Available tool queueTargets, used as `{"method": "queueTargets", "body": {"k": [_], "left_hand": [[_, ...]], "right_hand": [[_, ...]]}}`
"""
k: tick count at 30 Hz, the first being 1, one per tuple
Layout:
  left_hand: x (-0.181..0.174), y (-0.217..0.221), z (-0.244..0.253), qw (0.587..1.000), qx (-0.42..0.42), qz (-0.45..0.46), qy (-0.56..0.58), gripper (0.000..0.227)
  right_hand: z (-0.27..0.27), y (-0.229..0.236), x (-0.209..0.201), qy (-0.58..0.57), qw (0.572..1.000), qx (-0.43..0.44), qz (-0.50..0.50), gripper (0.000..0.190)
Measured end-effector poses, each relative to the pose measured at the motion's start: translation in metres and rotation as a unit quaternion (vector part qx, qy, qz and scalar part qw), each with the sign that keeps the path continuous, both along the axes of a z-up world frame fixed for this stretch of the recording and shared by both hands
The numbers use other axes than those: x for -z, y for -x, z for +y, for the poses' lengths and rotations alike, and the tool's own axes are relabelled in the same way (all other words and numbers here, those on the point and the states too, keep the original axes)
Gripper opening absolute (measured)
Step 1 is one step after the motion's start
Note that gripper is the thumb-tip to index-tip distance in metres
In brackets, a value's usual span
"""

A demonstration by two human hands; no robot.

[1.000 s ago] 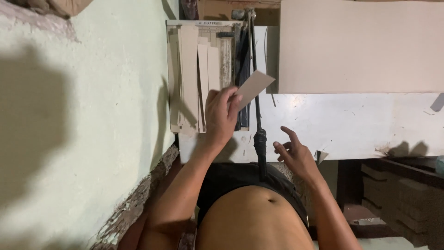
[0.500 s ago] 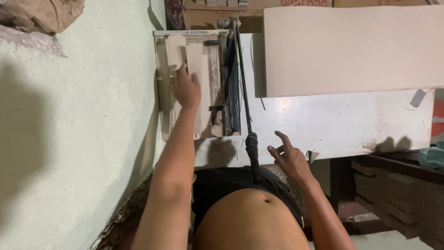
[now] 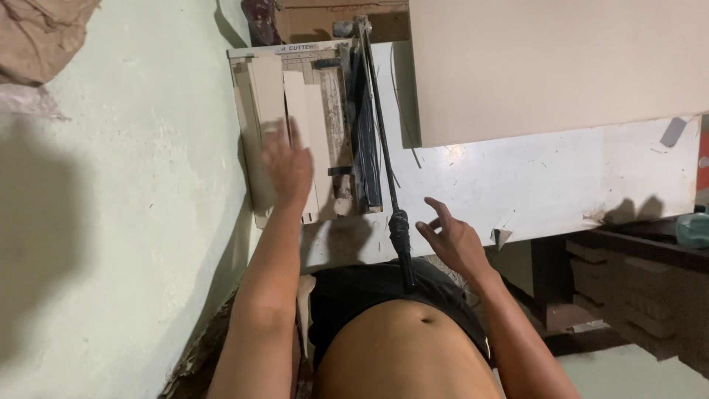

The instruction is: The person operates a manual paper cutter to slice a large sheet of paper into smaller pieces. They repeatedly align the paper against the guide, pull down the lever to cut, and then remove the cut sections.

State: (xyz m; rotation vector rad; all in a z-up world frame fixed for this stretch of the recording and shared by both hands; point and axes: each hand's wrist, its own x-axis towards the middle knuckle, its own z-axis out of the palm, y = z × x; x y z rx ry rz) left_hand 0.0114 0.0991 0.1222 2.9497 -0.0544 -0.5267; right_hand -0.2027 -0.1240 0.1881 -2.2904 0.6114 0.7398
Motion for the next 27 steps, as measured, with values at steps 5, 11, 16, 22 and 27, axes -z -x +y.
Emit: {"method": "queueTargets", "body": {"k": [5,11,16,22,27], "left_hand": [[0.092,-0.013,-0.019,0.987,0.087,0.114,-0.074,0.065],[0.103,-0.017,-0.031,0.976,0.155,0.113,-0.107,0.055],[0.078,-0.014,-0.029,0.967,0.229,0.075,-0.079,0.044],[0.106,-0.027,-0.014,0.94,0.281,0.009,-0.194,0.036],[0.089,-0.013,-0.014,0.948,0.294,0.005,-0.118,0.037]], "right_hand": [[0.004,-0.006,-0.003,0.026,0.999,-0.021,0.001,0.056],[-0.004,0.008,-0.006,0.026,0.999,0.016,0.008,0.055],[-0.011,0.021,0.006,0.028,0.999,0.022,0.031,0.058],[-0.015,0.024,0.01,0.031,0.999,0.022,0.022,0.056],[-0.022,0.029,0.032,0.029,0.999,0.02,0.021,0.055]]}}
